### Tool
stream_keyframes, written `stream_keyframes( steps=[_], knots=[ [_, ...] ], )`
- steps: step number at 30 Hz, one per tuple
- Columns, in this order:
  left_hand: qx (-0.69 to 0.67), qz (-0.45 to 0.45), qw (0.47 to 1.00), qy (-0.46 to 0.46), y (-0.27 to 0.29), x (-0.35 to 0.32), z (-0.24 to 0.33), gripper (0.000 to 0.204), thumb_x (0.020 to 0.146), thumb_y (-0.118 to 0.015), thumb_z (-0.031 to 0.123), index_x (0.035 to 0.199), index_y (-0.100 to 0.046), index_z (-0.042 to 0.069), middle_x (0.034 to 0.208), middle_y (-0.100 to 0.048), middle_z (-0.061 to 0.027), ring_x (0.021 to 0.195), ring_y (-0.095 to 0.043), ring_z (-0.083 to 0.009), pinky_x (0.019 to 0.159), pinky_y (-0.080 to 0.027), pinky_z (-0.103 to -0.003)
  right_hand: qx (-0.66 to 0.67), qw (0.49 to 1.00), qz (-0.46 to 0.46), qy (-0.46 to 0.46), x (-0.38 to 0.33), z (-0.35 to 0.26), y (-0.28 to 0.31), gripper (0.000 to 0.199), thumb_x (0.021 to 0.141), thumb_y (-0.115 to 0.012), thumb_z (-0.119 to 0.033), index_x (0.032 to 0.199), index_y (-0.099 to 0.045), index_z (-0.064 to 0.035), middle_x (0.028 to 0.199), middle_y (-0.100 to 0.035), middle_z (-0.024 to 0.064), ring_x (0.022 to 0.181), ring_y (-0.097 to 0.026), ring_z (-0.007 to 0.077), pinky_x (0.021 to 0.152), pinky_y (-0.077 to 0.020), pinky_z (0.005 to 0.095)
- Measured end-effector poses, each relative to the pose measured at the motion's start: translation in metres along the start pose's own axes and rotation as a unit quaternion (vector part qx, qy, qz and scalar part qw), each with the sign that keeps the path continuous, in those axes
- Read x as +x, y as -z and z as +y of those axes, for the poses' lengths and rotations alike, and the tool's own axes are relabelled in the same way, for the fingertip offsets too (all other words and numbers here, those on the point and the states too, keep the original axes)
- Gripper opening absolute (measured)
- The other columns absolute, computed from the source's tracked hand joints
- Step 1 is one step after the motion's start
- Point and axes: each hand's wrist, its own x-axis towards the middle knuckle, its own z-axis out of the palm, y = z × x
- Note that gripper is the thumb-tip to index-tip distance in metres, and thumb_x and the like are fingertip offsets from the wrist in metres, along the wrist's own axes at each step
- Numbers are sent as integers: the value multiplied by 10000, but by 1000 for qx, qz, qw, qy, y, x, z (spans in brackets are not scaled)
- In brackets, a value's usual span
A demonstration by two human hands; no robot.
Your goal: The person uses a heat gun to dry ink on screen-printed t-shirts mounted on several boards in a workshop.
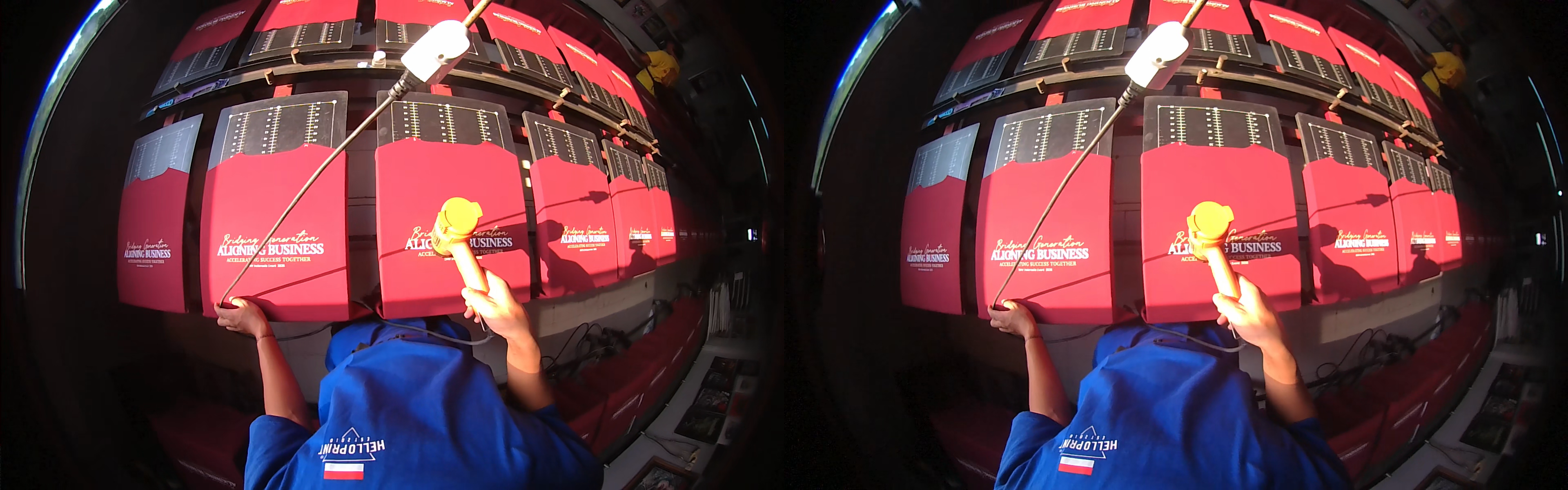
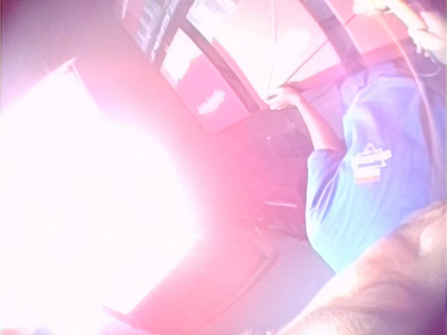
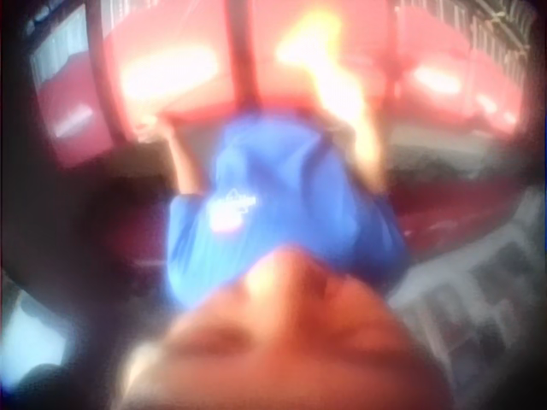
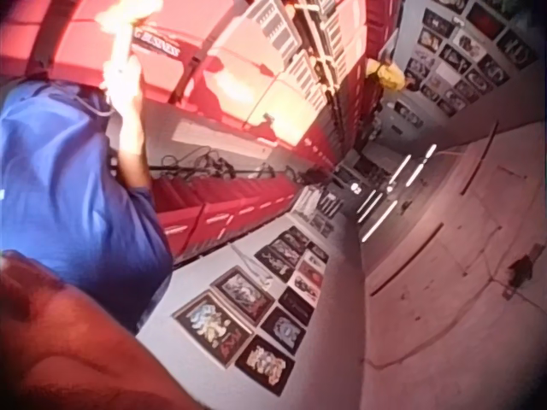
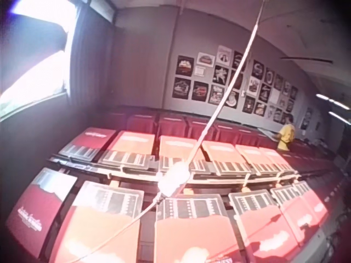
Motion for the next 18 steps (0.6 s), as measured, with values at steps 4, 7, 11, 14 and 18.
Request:
stream_keyframes(
  steps=[4, 7, 11, 14, 18],
  knots=[
    [-2, -2, 1000, 6, -3, 2, -7, 526, 910, -586, 289, 1353, -386, 88, 1190, -441, -201, 1055, -501, -390, 930, -397, -461, 15, 999, 29, 3, -5, 5, 10, 228, 895, -589, -117, 1080, -533, 5, 742, -569, 22, 586, -591, 99, 478, -456, 226],
    [-8, -2, 1000, -4, -1, 0, -2, 493, 934, -531, 344, 1331, -417, 75, 1211, -451, -234, 1093, -498, -419, 951, -398, -476, -6, 998, 68, 7, -12, 7, 10, 269, 893, -583, -125, 1119, -532, 12, 745, -572, 25, 588, -590, 103, 485, -457, 230],
    [8, 12, 1000, -16, -9, 3, -12, 537, 916, -574, 336, 1343, -387, 70, 1165, -456, -201, 1061, -502, -367, 929, -396, -446, 40, 998, 55, -3, -14, 11, 28, 201, 890, -608, -146, 1033, -544, -19, 760, -573, 14, 585, -598, 98, 480, -458, 231],
    [17, 13, 999, -25, -14, 5, -17, 533, 919, -563, 353, 1335, -391, 68, 1151, -460, -207, 1058, -502, -363, 923, -398, -445, 24, 995, 100, 0, -17, 15, 24, 189, 891, -611, -153, 1016, -544, -28, 760, -571, 15, 589, -601, 101, 478, -459, 231],
    [22, 26, 999, -37, -20, 8, -27, 533, 920, -558, 360, 1333, -392, 67, 1139, -463, -215, 1053, -503, -369, 912, -405, -452, 52, 994, 93, -6, -18, 18, 40, 225, 880, -611, -147, 1044, -544, -9, 744, -572, 22, 580, -598, 103, 471, -455, 229]
  ],
)
